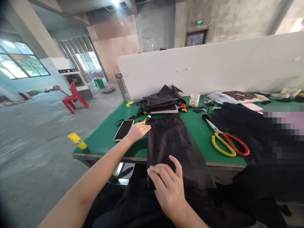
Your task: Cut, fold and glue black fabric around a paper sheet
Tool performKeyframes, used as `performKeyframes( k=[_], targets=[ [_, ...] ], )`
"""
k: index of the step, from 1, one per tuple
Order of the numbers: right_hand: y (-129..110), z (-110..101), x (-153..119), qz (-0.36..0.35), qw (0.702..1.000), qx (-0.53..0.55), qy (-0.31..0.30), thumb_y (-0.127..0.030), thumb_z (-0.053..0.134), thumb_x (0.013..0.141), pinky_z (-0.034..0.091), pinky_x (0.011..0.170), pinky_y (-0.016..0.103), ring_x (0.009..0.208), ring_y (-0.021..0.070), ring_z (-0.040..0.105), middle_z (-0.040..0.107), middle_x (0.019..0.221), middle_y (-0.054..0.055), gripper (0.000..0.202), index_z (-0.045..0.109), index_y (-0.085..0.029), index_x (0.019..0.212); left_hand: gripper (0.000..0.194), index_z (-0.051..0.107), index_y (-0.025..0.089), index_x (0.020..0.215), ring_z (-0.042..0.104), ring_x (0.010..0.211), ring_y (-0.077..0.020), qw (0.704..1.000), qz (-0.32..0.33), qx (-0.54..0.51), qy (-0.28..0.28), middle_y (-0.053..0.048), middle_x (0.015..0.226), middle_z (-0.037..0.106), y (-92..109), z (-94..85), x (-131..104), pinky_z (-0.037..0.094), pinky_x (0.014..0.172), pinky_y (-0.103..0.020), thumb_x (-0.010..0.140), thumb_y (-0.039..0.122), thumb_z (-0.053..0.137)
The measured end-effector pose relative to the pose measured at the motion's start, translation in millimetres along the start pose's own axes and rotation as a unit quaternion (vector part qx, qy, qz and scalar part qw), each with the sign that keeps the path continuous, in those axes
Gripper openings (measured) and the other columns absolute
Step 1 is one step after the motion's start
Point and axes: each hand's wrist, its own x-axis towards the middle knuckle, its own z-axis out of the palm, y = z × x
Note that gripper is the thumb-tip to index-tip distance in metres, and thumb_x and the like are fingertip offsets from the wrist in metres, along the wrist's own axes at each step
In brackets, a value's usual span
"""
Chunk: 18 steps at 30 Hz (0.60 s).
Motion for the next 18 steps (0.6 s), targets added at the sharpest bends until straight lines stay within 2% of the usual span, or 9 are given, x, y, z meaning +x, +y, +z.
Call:
performKeyframes(
  k=[7,13,18],
  targets=[
    [1.3,3.2,-4.9,0.004,1.000,0.010,-0.015,-0.002,0.049,0.073,0.025,0.103,0.048,0.078,0.0131,0.061,0.067,0.084,-0.001,0.032,0.063,-0.020,0.095,0.022,0.064,0.012,0.094,0.066,0.084,-0.0181,0.998,-0.027,0.055,-0.008,-0.008,0.092,0.071,-10.6,5.0,0.9,0.048,0.084,-0.039,0.088,0.010,0.043],
    [-0.5,1.7,1.4,0.007,1.000,0.011,-0.001,-0.001,0.050,0.073,0.026,0.101,0.048,0.075,0.0126,0.061,0.067,0.081,-0.001,0.030,0.063,-0.020,0.092,0.024,0.064,0.012,0.092,0.064,0.089,-0.0172,0.997,-0.038,0.065,-0.020,-0.009,0.090,0.070,-13.6,7.8,6.6,0.044,0.090,-0.039,0.088,0.010,0.041],
    [0.2,-3.7,10.7,0.016,1.000,0.014,0.022,-0.002,0.051,0.073,0.028,0.099,0.049,0.075,0.0133,0.061,0.067,0.081,0.000,0.028,0.063,-0.019,0.091,0.025,0.062,0.012,0.104,0.061,0.098,-0.0195,0.996,-0.056,0.061,-0.029,-0.011,0.101,0.068,-10.5,5.9,7.1,0.043,0.091,-0.039,0.089,0.011,0.041]
  ],
)
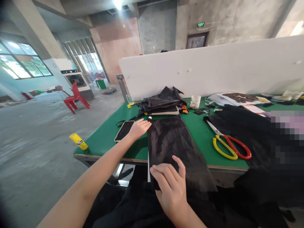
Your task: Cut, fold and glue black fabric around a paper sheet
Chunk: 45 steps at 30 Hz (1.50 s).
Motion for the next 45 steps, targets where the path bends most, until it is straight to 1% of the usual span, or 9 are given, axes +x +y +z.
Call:
performKeyframes(
  k=[4,9,12,16,20,28,35,41,45],
  targets=[
    [1.4,-4.4,5.4,-0.001,1.000,0.006,0.015,-0.002,0.051,0.072,0.030,0.097,0.050,0.073,0.0141,0.061,0.066,0.081,0.002,0.027,0.063,-0.018,0.091,0.035,0.052,0.014,0.121,0.051,0.115,-0.0195,1.000,-0.011,-0.013,-0.008,-0.009,0.117,0.062,0.1,-16.5,-4.5,0.040,0.096,-0.038,0.089,0.011,0.040],
    [1.4,-6.0,9.1,0.005,0.999,0.008,0.035,-0.003,0.052,0.073,0.031,0.097,0.049,0.073,0.0144,0.061,0.066,0.082,0.002,0.026,0.063,-0.019,0.091,0.039,0.047,0.019,0.126,0.045,0.121,-0.0164,0.997,-0.005,-0.078,0.004,-0.006,0.124,0.057,2.4,-56.8,-10.4,0.034,0.104,-0.039,0.090,0.011,0.037],
    [0.1,-6.1,10.6,-0.001,0.999,0.007,0.034,-0.004,0.051,0.074,0.032,0.096,0.048,0.072,0.0141,0.061,0.067,0.081,0.002,0.025,0.062,-0.019,0.091,0.037,0.048,0.018,0.125,0.044,0.123,-0.0173,0.990,0.033,-0.138,0.016,-0.006,0.125,0.056,11.6,-82.6,-11.0,0.031,0.107,-0.042,0.090,0.015,0.037],
    [-1.1,-6.8,10.5,-0.002,1.000,0.002,0.026,-0.003,0.050,0.075,0.031,0.096,0.049,0.072,0.0142,0.061,0.067,0.080,0.002,0.024,0.063,-0.018,0.090,0.042,0.042,0.019,0.131,0.034,0.130,-0.0197,0.979,0.119,-0.164,-0.031,-0.004,0.132,0.050,24.5,-100.3,-9.3,0.023,0.111,-0.046,0.089,0.021,0.042],
    [-0.8,-6.6,8.7,-0.006,1.000,0.004,0.027,-0.004,0.052,0.074,0.031,0.097,0.048,0.072,0.0140,0.062,0.067,0.081,0.002,0.023,0.063,-0.018,0.090,0.038,0.044,0.017,0.129,0.037,0.128,-0.0195,0.979,0.146,-0.133,-0.042,-0.003,0.131,0.051,27.3,-91.7,-8.0,0.027,0.110,-0.044,0.092,0.014,0.036],
    [0.1,-3.6,5.2,-0.012,1.000,-0.011,0.008,-0.004,0.052,0.075,0.030,0.099,0.047,0.074,0.0132,0.062,0.067,0.082,0.001,0.026,0.063,-0.020,0.093,0.025,0.060,0.011,0.107,0.056,0.110,-0.0170,0.980,0.140,-0.126,0.060,-0.009,0.108,0.067,29.6,-64.4,-8.4,0.040,0.103,-0.042,0.090,0.010,0.042],
    [4.3,0.6,-2.2,-0.032,0.999,-0.024,-0.017,-0.001,0.044,0.076,0.029,0.102,0.045,0.079,0.0119,0.063,0.068,0.086,-0.001,0.033,0.063,-0.020,0.096,0.023,0.061,0.011,0.103,0.062,0.100,-0.0158,0.978,0.120,-0.137,0.099,-0.008,0.101,0.069,31.9,-55.3,-8.1,0.044,0.100,-0.039,0.088,0.009,0.044],
    [7.2,2.9,-7.1,-0.044,0.996,-0.046,-0.060,-0.002,0.039,0.078,0.028,0.104,0.047,0.103,0.0179,0.058,0.065,0.109,0.004,0.044,0.058,-0.019,0.113,0.023,0.060,0.011,0.102,0.063,0.098,-0.0156,0.977,0.126,-0.124,0.120,-0.007,0.100,0.070,32.2,-51.6,-9.7,0.048,0.096,-0.037,0.089,0.009,0.043],
    [4.8,1.3,-1.9,-0.060,0.997,-0.044,-0.030,0.002,0.035,0.078,0.032,0.103,0.047,0.099,0.0170,0.061,0.068,0.103,0.004,0.042,0.061,-0.016,0.105,0.022,0.061,0.011,0.102,0.063,0.099,-0.0159,0.977,0.129,-0.118,0.120,-0.007,0.100,0.070,32.4,-51.2,-11.5,0.046,0.098,-0.037,0.089,0.009,0.043]
  ],
)
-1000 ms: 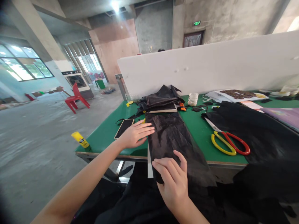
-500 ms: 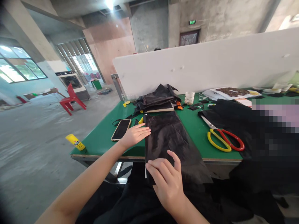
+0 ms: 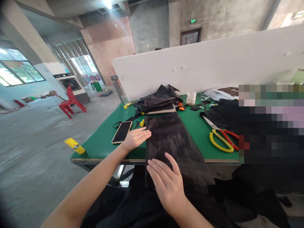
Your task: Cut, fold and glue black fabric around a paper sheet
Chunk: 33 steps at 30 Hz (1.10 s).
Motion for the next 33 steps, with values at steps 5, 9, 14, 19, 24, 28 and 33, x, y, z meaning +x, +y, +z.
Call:
performKeyframes(
  k=[5,9,14,19,24,28,33],
  targets=[
    [-0.2,-1.5,0.3,-0.017,1.000,0.007,0.001,-0.002,0.040,0.082,0.044,0.091,0.041,0.093,0.0172,0.064,0.070,0.095,0.006,0.031,0.063,-0.014,0.098,0.024,0.061,0.013,0.105,0.061,0.102,-0.0160,1.000,-0.012,0.012,-0.019,-0.007,0.103,0.069,-3.6,5.8,-4.0,0.045,0.099,-0.038,0.089,0.009,0.043],
    [1.8,0.6,-6.0,-0.022,0.999,0.030,-0.027,-0.006,0.042,0.083,0.051,0.075,0.032,0.097,0.0182,0.062,0.068,0.100,0.010,0.028,0.063,-0.012,0.102,0.030,0.058,0.012,0.112,0.061,0.103,-0.0165,0.997,-0.037,0.047,-0.049,-0.009,0.106,0.067,-14.0,18.9,-9.1,0.048,0.095,-0.037,0.089,0.008,0.039],
    [3.7,3.4,-10.5,-0.020,0.998,0.038,-0.038,-0.008,0.043,0.085,0.051,0.074,0.031,0.098,0.0192,0.061,0.068,0.101,0.010,0.028,0.062,-0.012,0.104,0.028,0.060,0.010,0.109,0.062,0.102,-0.0181,0.994,-0.043,0.065,-0.074,-0.011,0.105,0.068,-30.9,38.7,-11.3,0.049,0.093,-0.038,0.089,0.008,0.041],
    [5.6,3.4,-13.8,-0.028,0.997,0.048,-0.050,-0.008,0.043,0.084,0.051,0.076,0.032,0.099,0.0196,0.060,0.067,0.103,0.010,0.029,0.061,-0.011,0.106,0.029,0.059,0.008,0.110,0.062,0.101,-0.0192,0.989,-0.058,0.091,-0.100,-0.015,0.105,0.067,-40.4,53.8,-9.2,0.048,0.092,-0.039,0.088,0.007,0.041],
    [7.0,6.8,-18.0,-0.030,0.997,0.040,-0.064,-0.009,0.040,0.085,0.051,0.076,0.032,0.099,0.0190,0.060,0.067,0.103,0.009,0.029,0.062,-0.011,0.105,0.030,0.057,0.003,0.111,0.062,0.101,-0.0225,0.982,-0.071,0.121,-0.125,-0.018,0.106,0.065,-43.4,64.0,-5.3,0.048,0.089,-0.040,0.086,0.005,0.041],
    [6.5,11.2,-18.6,-0.039,0.996,0.013,-0.078,-0.009,0.038,0.087,0.051,0.070,0.030,0.093,0.0179,0.061,0.069,0.097,0.008,0.029,0.065,-0.011,0.098,0.032,0.055,0.003,0.115,0.059,0.105,-0.0232,0.977,-0.072,0.133,-0.148,-0.018,0.113,0.062,-48.4,68.4,-1.1,0.047,0.090,-0.038,0.087,0.006,0.040],
    [5.3,11.4,-18.3,-0.049,0.993,0.000,-0.107,-0.008,0.039,0.089,0.051,0.068,0.030,0.091,0.0184,0.061,0.069,0.095,0.007,0.028,0.065,-0.011,0.097,0.037,0.050,0.002,0.122,0.054,0.113,-0.0250,0.970,-0.094,0.149,-0.169,-0.020,0.121,0.056,-55.3,70.8,0.5,0.045,0.091,-0.040,0.087,0.006,0.036]
  ],
)
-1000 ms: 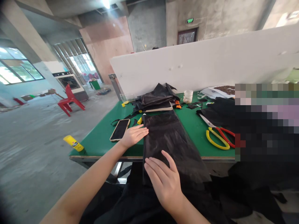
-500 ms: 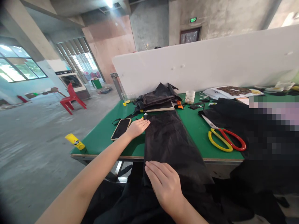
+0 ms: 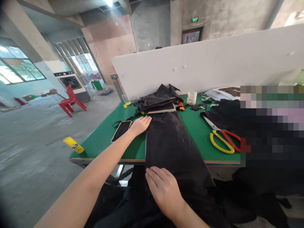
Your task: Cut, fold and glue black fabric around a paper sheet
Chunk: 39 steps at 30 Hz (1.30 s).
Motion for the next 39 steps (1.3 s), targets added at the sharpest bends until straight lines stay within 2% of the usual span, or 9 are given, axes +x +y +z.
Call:
performKeyframes(
  k=[5,12,22,26,29,31,33,35,39],
  targets=[
    [1.1,0.6,0.0,-0.018,1.000,-0.002,-0.014,-0.007,0.044,0.086,0.051,0.069,0.031,0.090,0.0195,0.060,0.069,0.095,0.007,0.022,0.065,-0.009,0.094,0.039,0.048,0.002,0.124,0.052,0.115,-0.0253,1.000,-0.021,0.010,-0.017,-0.021,0.122,0.055,-3.0,5.9,-3.1,0.042,0.092,-0.043,0.088,0.006,0.033],
    [3.8,0.0,4.1,-0.038,0.998,0.007,-0.042,-0.006,0.044,0.086,0.051,0.081,0.033,0.088,0.0180,0.060,0.068,0.095,0.007,0.023,0.065,-0.010,0.092,0.037,0.052,0.004,0.119,0.053,0.113,-0.0239,0.999,-0.035,0.009,-0.027,-0.019,0.117,0.059,-7.1,11.5,-4.3,0.040,0.094,-0.044,0.086,0.005,0.035],
    [3.6,0.0,0.9,0.003,0.997,0.030,-0.064,-0.009,0.038,0.088,0.053,0.081,0.031,0.098,0.0188,0.060,0.068,0.097,0.004,0.027,0.065,-0.014,0.093,0.029,0.064,0.002,0.097,0.058,0.103,-0.0242,0.997,-0.079,0.007,-0.026,-0.018,0.091,0.069,4.2,1.7,15.0,0.030,0.103,-0.049,0.083,0.001,0.038],
    [4.4,-2.6,0.9,0.011,0.998,0.049,-0.044,-0.009,0.034,0.088,0.053,0.083,0.032,0.097,0.0177,0.061,0.069,0.098,0.005,0.032,0.064,-0.013,0.097,0.034,0.059,0.000,0.108,0.049,0.117,-0.0277,0.994,-0.110,0.000,-0.018,-0.021,0.109,0.063,6.9,-27.8,15.0,0.031,0.102,-0.051,0.082,0.000,0.037],
    [6.2,-5.4,1.7,0.004,0.998,0.060,-0.027,-0.008,0.037,0.086,0.052,0.086,0.032,0.097,0.0175,0.061,0.068,0.100,0.006,0.030,0.063,-0.012,0.100,0.042,0.047,0.010,0.126,0.041,0.124,-0.0237,0.994,-0.108,-0.024,-0.007,-0.013,0.127,0.053,11.5,-66.5,-0.2,0.032,0.104,-0.049,0.086,0.004,0.034],
    [7.0,-6.9,1.7,0.006,0.998,0.065,-0.017,-0.006,0.039,0.084,0.052,0.086,0.032,0.097,0.0174,0.061,0.068,0.100,0.007,0.029,0.063,-0.011,0.100,0.044,0.042,0.017,0.130,0.041,0.124,-0.0183,0.990,-0.053,-0.127,0.033,-0.007,0.132,0.049,19.4,-93.3,-17.1,0.033,0.105,-0.042,0.088,0.008,0.035],
    [7.2,-7.6,1.3,0.012,0.998,0.068,-0.004,-0.004,0.042,0.082,0.052,0.086,0.031,0.098,0.0174,0.061,0.068,0.101,0.007,0.029,0.063,-0.011,0.100,0.044,0.044,0.019,0.128,0.040,0.125,-0.0161,0.976,0.026,-0.210,0.056,-0.005,0.132,0.049,31.6,-114.7,-36.4,0.034,0.106,-0.039,0.086,0.009,0.036],
    [6.9,-7.7,0.9,0.017,0.997,0.073,0.006,-0.002,0.043,0.080,0.052,0.086,0.031,0.100,0.0175,0.060,0.068,0.101,0.007,0.030,0.063,-0.011,0.100,0.046,0.044,0.016,0.128,0.037,0.128,-0.0186,0.963,0.077,-0.252,0.059,-0.007,0.132,0.050,45.7,-127.5,-54.4,0.033,0.107,-0.042,0.083,0.011,0.040],
    [6.6,-7.6,0.4,0.020,0.997,0.080,0.008,0.000,0.041,0.078,0.052,0.087,0.034,0.102,0.0184,0.059,0.067,0.103,0.008,0.036,0.061,-0.013,0.104,0.046,0.047,0.014,0.126,0.034,0.130,-0.0211,0.953,0.074,-0.292,0.035,-0.008,0.134,0.048,68.5,-129.7,-75.7,0.031,0.108,-0.046,0.080,0.011,0.042]
  ],
)
